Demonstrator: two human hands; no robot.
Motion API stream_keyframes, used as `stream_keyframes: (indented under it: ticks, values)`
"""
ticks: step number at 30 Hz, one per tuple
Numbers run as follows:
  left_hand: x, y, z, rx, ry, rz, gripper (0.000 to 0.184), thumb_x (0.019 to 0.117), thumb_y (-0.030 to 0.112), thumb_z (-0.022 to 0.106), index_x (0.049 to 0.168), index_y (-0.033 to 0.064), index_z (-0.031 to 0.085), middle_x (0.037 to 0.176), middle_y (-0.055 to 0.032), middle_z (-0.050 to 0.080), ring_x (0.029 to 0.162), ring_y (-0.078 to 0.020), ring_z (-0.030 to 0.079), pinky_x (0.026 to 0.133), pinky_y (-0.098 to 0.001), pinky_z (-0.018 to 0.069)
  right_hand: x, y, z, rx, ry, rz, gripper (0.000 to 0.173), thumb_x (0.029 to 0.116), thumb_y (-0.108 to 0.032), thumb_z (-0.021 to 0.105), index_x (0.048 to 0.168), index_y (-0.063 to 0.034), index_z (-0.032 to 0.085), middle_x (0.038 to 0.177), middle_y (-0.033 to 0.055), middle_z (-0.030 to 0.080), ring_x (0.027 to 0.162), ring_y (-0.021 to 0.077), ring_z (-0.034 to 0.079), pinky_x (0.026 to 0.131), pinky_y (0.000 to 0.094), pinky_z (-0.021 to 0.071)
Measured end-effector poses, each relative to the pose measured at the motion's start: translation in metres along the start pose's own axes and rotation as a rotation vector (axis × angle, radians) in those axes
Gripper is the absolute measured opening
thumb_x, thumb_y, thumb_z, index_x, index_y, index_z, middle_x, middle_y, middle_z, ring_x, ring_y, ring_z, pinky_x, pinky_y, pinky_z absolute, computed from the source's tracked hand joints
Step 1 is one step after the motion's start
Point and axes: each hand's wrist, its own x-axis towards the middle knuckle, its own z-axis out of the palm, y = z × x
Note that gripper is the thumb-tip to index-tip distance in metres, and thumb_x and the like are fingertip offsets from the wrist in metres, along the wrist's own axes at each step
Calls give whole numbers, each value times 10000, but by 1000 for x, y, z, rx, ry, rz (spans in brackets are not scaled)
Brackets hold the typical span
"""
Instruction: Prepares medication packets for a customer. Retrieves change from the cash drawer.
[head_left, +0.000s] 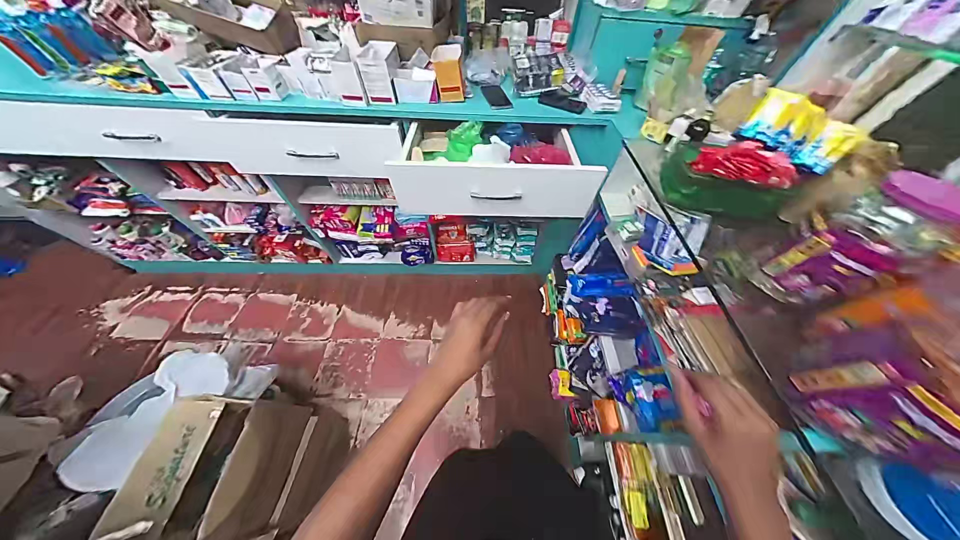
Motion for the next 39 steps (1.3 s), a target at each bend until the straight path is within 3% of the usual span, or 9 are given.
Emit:
stream_keyframes:
  ticks: [9,12,17,19,22,27,32,36,39]
  values:
    - [261,-215,-101,81,40,-33,325,1047,148,502,1301,5,646,1226,-175,693,1134,-332,672,996,-553,511,374,-60,298,547,-463,-190,296,1049,-199,552,1105,30,731,1016,182,742,936,297,729,888,476,582]
    - [406,-280,-83,140,-112,224,283,1026,93,523,1225,-46,668,1215,-205,694,1154,-348,670,1025,-521,507,488,-89,395,568,-457,-140,247,1059,-102,530,1186,26,698,1071,213,726,957,351,719,897,545,565]
    - [524,-377,-3,238,-690,257,380,1082,249,456,1283,-9,649,1310,-241,639,1312,-421,545,1128,-572,384,567,-100,531,328,-1131,-43,384,1019,-90,564,1394,-11,582,1355,276,604,1272,452,575,1068,624,439]
    - [522,-398,4,278,-835,216,449,1095,304,391,1234,-26,662,1329,-256,627,1344,-443,512,1131,-606,356,568,-78,548,168,-1292,25,458,1019,-260,607,1393,3,588,1427,278,553,1342,465,510,1111,659,375]
    - [509,-407,-3,220,-737,248,429,1088,307,415,1155,-5,701,1297,-204,665,1302,-392,571,1071,-591,421,571,-64,538,65,-1268,40,423,980,-259,665,1319,-6,646,1373,241,605,1324,433,532,1130,669,329]
    - [521,-393,8,232,-789,193,397,1025,318,566,1133,-38,705,1276,-249,660,1277,-428,572,1075,-598,407,577,-81,545,185,-1435,-145,836,814,-366,847,1520,-107,480,1550,254,424,1471,479,314,1147,766,151]
    - [546,-379,18,291,-1004,126,497,934,371,698,1193,-53,668,1270,-261,647,1296,-452,529,1121,-633,313,585,-72,552,220,-1316,-302,297,1044,-158,525,1230,3,690,1219,225,688,1212,403,618,1101,600,379]
    - [543,-384,8,173,-508,141,245,957,241,677,978,6,743,972,-193,730,983,-403,702,863,-608,540,584,-55,533,429,-1022,-68,211,1027,-106,580,1066,13,749,1091,218,705,1086,389,670,965,542,530]
    - [552,-391,-9,-55,-417,34,148,984,95,631,967,-10,733,885,-176,716,834,-353,714,767,-564,576,584,-54,523,516,-901,55,238,998,-164,662,1185,-35,732,1130,201,685,1077,354,664,956,524,537]
